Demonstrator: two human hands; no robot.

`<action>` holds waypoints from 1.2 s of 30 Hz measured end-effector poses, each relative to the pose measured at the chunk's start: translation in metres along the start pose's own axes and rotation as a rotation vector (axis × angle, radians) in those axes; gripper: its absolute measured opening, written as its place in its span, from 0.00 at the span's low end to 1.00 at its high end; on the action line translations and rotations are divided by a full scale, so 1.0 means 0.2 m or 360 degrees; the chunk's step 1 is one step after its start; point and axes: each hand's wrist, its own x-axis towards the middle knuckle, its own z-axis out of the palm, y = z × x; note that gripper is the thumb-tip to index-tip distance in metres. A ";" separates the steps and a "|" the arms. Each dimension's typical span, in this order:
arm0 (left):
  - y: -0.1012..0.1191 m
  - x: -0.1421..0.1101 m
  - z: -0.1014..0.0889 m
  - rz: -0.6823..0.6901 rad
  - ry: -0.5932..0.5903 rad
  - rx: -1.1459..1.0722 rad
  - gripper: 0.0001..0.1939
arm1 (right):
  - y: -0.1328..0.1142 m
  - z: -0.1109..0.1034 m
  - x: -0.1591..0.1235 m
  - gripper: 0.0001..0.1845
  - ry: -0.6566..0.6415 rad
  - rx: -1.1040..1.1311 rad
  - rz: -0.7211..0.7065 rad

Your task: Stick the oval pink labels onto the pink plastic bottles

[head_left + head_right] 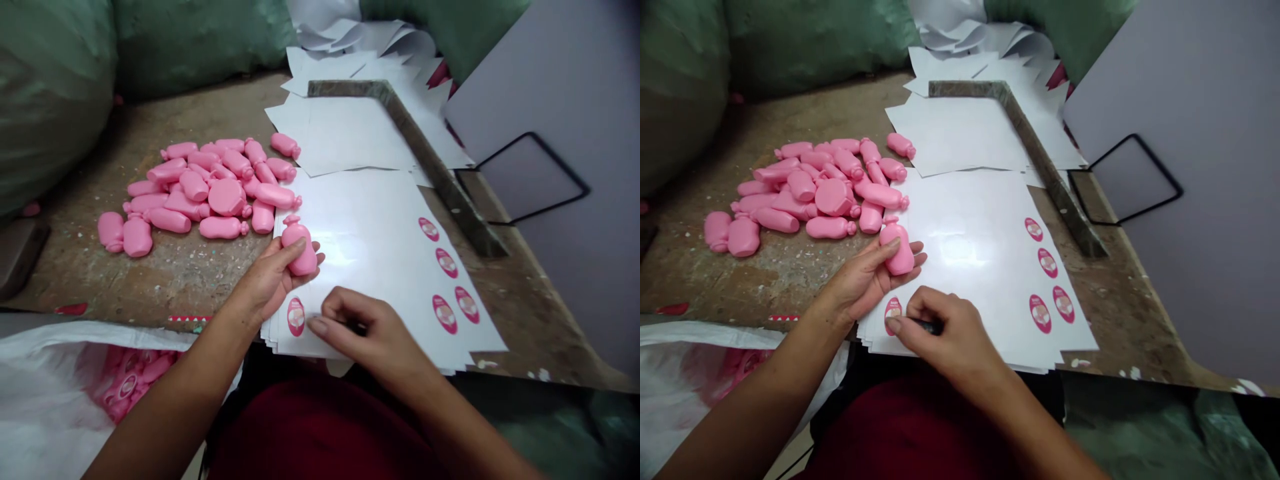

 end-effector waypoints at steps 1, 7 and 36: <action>0.00 0.00 0.00 0.0009 0.0005 0.0005 0.08 | 0.00 -0.03 -0.01 0.19 0.0002 0.0099 0.0032; 0.00 -0.01 0.02 0.0033 0.0069 0.0043 0.07 | 0.09 0.01 0.00 0.14 0.0276 -0.0800 -0.0349; -0.08 -0.30 0.10 -0.0171 -0.0343 0.0183 0.25 | 0.03 -0.18 -0.05 0.14 0.0051 0.0712 0.0198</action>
